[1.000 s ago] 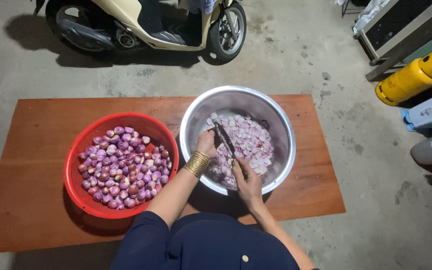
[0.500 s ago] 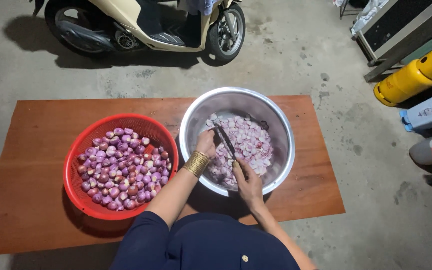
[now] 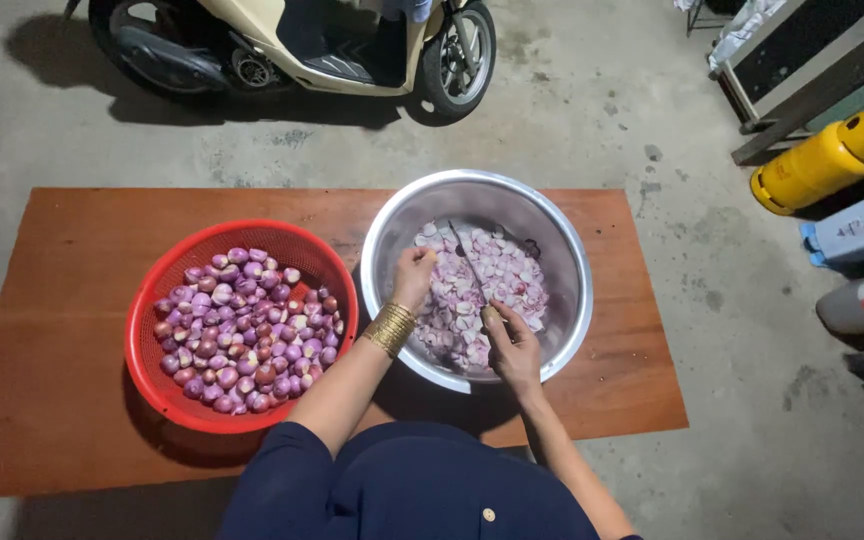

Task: The person slices red onions into thin rings using a knife and places them into a metal bowl. They repeatedly pick up whole onions from a red basket, cut them over the bowl, and discard the ends.

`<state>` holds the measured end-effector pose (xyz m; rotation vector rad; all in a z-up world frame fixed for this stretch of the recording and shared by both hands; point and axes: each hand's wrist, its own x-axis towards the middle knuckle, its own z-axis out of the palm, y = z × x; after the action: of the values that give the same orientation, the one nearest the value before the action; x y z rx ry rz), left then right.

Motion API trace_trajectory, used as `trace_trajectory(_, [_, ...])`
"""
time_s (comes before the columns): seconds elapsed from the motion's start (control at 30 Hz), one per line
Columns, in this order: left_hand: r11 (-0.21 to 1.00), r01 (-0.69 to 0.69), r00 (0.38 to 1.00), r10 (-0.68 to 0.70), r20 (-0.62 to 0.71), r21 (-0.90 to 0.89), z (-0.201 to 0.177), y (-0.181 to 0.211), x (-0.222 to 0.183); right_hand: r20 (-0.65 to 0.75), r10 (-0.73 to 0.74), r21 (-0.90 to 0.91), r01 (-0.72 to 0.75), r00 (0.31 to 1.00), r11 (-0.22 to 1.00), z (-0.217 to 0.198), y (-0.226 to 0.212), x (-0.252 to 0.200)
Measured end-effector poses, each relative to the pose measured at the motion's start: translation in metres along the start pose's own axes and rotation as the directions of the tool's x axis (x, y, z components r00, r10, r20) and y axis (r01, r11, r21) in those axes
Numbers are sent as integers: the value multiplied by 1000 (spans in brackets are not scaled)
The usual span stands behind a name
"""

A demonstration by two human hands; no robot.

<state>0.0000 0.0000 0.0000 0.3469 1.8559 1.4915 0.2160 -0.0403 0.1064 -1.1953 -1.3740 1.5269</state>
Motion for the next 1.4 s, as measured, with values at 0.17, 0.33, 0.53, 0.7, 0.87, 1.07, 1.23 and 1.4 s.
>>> trace_trajectory(0.17, [960,10,995,17,95,-279,-3,37,-32,37,-8,75,5,999,997,1,12,7])
trace_trajectory(0.33, [904,76,991,-23,129,-420,-3,44,-40,28,-42,30,41,999,999,-1,23,11])
trace_trajectory(0.53, [873,130,979,-39,199,-470,-10,61,-56,38,-27,-77,30,999,997,0,17,10])
trace_trajectory(0.7, [906,101,969,3,246,-411,4,39,-56,16,-50,-81,51,999,995,3,11,14])
trace_trajectory(0.87, [906,129,986,-74,150,-402,4,9,-15,29,-46,-117,49,999,992,9,1,-3])
trace_trajectory(1.07, [867,255,964,-196,178,-429,-6,-17,-5,50,-90,-211,99,995,973,14,-22,-23])
trace_trajectory(1.23, [851,263,950,-145,278,-455,4,45,-50,38,-108,-284,114,993,952,9,-9,-3])
trace_trajectory(1.4, [897,234,956,-143,255,-374,1,47,-55,20,-127,-283,128,992,951,12,-16,-6])
